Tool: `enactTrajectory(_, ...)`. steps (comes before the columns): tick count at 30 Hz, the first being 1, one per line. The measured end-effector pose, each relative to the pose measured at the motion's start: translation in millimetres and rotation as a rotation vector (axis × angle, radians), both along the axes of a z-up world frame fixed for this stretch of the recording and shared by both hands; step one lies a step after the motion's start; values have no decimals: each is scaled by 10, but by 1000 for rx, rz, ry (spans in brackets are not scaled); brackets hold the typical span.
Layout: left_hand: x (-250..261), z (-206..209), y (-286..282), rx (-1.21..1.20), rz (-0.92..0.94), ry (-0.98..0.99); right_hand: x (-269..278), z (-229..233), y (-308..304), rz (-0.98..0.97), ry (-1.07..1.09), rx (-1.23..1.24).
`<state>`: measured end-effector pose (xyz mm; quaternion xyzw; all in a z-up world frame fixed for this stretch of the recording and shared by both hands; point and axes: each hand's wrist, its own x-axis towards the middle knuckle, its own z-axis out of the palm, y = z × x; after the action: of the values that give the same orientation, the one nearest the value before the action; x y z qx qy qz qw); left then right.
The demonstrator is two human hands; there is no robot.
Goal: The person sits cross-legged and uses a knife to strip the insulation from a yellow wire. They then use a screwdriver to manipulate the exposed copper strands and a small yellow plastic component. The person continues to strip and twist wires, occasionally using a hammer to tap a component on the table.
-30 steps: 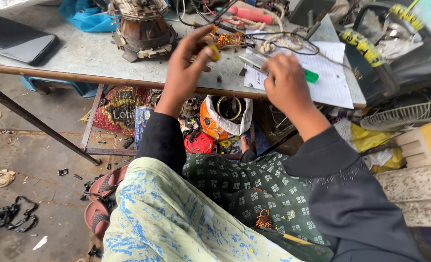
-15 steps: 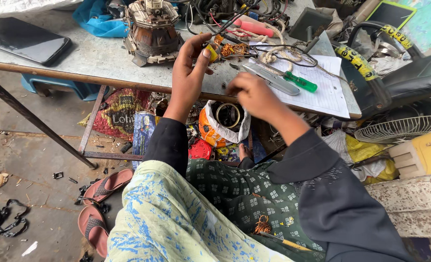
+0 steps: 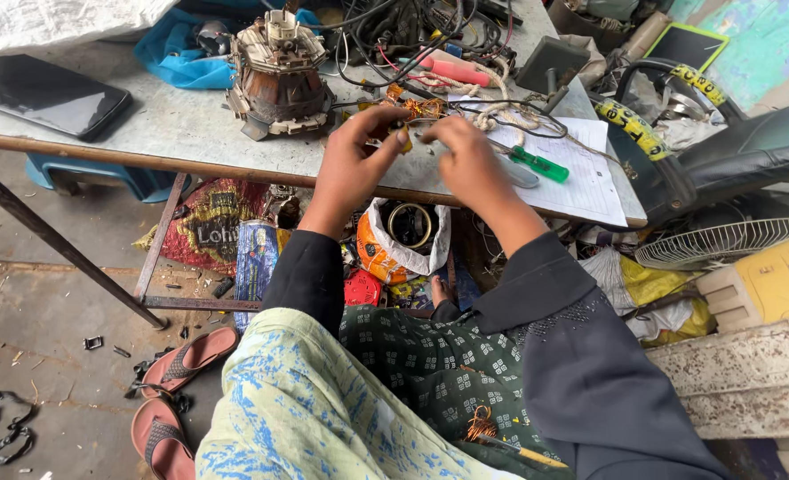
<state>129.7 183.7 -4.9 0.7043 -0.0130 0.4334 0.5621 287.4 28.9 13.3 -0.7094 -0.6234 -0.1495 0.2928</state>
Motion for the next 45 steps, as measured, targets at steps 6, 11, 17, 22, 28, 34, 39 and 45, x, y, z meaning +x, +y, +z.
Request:
enactTrajectory(6, -89, 132, -38, 203, 22, 201, 162, 81, -443, -313, -170, -15)
enactTrajectory(11, -70, 161, -68, 359, 45, 268, 239, 18, -620, -338, -67, -115)
enactTrajectory(17, -51, 145, -19, 358, 0, 238, 277, -102, -637, -335, -228, -63)
enactTrajectory(22, -24, 137, -32, 333, 6, 255, 165, 40, -836, -215, 317, 196)
enactTrajectory(28, -37, 149, -55, 313, 15, 276, -221, 221, -1122, 205, 1222, 326)
enactTrajectory(34, -46, 162, -82, 320, 33, 270, -363, 162, -1211, 264, 1401, 350)
enactTrajectory(39, -48, 165, -84, 292, 16, 284, -385, 20, -1224, 300, 1504, 354)
enactTrajectory(45, -56, 193, -89, 294, 30, 301, -449, -46, -1201, 337, 1589, 307)
